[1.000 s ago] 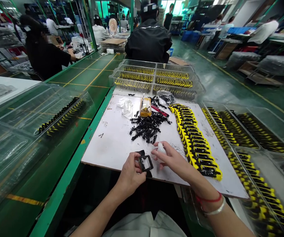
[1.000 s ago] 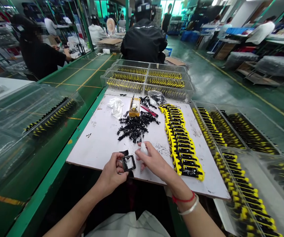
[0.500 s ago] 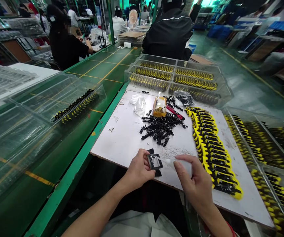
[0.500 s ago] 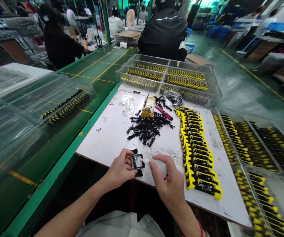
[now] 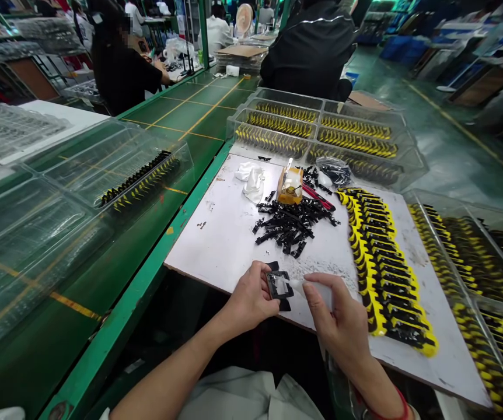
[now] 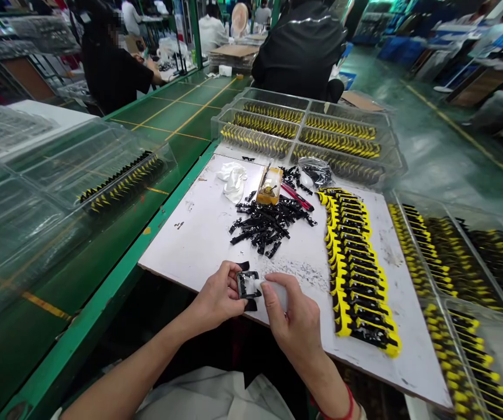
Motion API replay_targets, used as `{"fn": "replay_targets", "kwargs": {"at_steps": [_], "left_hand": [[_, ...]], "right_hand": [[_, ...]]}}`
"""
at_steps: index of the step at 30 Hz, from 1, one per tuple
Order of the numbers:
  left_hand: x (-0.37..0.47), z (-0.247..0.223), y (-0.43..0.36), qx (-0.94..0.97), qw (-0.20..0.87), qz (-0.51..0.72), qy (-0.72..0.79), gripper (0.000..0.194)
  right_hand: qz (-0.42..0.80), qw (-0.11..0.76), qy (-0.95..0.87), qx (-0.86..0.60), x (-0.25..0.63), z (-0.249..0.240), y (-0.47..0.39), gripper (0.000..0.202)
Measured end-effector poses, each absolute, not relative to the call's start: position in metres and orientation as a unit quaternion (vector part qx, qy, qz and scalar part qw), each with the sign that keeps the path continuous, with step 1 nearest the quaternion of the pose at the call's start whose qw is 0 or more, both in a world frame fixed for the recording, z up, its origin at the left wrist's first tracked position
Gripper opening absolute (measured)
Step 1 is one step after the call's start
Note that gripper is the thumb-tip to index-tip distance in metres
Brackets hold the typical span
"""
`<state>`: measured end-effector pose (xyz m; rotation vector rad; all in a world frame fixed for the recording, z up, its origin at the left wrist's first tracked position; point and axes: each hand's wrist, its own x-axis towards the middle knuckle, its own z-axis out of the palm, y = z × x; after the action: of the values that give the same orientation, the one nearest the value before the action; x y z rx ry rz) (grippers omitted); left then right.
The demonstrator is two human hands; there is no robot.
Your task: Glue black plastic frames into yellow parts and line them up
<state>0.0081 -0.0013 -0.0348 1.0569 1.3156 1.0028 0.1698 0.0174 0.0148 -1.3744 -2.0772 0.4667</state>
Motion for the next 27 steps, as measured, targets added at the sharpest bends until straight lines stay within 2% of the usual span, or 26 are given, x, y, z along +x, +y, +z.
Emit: {"fn": "replay_targets", "kwargs": {"at_steps": [9,15,27], "left_hand": [[0.0065,-0.0346,-0.0017,0.449,0.565,0.427,0.544,0.052],[0.0062,-0.0367,-0.0022,0.459,0.554,0.429,0.546,0.052],[0.0067,-0.0377,-0.0013,0.456,0.558,0.434,0.541,0.051]], "right_hand": [[0.154,0.299,-0.789,-0.514,0.1686,0.0123,0.0178,0.013],[0.129,0.347,-0.802,-0.468,0.1701,0.0099,0.0204,0.012],[0.118,0.356,-0.799,-0.471,0.1715,0.0119,0.0205,0.011]]}}
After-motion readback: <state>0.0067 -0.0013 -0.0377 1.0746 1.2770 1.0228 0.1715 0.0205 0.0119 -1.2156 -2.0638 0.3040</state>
